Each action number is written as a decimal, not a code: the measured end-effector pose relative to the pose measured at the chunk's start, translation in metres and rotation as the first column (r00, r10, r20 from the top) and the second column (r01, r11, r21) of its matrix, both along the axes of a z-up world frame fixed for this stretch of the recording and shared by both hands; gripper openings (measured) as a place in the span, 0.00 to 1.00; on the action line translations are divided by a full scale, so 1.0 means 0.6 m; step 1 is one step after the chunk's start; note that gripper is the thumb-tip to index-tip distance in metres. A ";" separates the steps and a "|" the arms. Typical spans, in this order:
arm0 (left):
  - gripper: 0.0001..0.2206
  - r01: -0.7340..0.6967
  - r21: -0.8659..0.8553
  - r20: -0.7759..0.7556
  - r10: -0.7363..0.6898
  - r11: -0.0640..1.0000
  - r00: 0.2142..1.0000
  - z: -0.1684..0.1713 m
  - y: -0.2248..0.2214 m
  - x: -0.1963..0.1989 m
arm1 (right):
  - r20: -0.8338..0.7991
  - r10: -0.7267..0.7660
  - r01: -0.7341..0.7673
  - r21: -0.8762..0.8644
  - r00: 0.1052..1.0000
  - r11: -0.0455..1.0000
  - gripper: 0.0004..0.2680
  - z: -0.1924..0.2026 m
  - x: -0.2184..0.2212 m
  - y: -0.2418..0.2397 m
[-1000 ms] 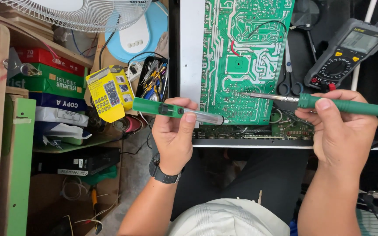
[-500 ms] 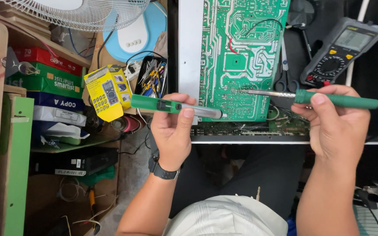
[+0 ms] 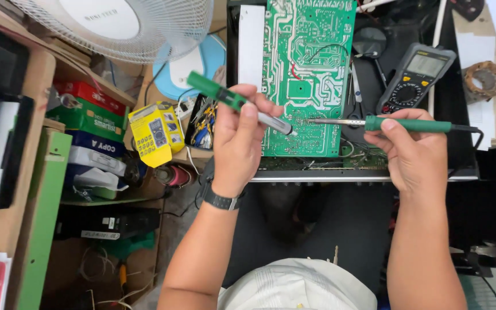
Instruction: Desoldering electronic components from a printed circuit board using a soldering iron and a desoldering pump.
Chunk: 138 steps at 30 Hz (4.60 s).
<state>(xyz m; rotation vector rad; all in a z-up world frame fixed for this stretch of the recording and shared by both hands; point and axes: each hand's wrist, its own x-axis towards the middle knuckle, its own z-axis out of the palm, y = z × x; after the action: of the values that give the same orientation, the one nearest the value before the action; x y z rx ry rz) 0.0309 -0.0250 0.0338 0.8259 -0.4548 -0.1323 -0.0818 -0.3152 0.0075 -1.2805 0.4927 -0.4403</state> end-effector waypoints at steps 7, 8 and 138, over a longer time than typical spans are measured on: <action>0.12 0.043 0.045 0.085 -0.047 0.998 0.995 0.013 -0.029 0.003 | 0.016 0.001 -0.001 0.005 1.000 1.000 0.05 -0.004 0.004 -0.002; 0.11 -0.022 0.115 0.151 0.005 0.993 0.988 0.015 -0.034 0.003 | 0.016 0.010 -0.010 0.005 1.000 1.000 0.05 -0.003 0.004 -0.001; 0.23 0.555 -0.188 -0.099 -0.578 0.810 0.810 0.076 -0.035 -0.051 | 0.039 -0.039 0.042 -0.070 0.998 0.997 0.08 0.019 -0.034 -0.007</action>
<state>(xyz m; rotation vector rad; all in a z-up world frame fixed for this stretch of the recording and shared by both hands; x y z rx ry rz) 0.0001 -0.0460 0.0791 0.5014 -0.5515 -0.7096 -0.1022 -0.3196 0.0191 -1.3295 0.4756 -0.5185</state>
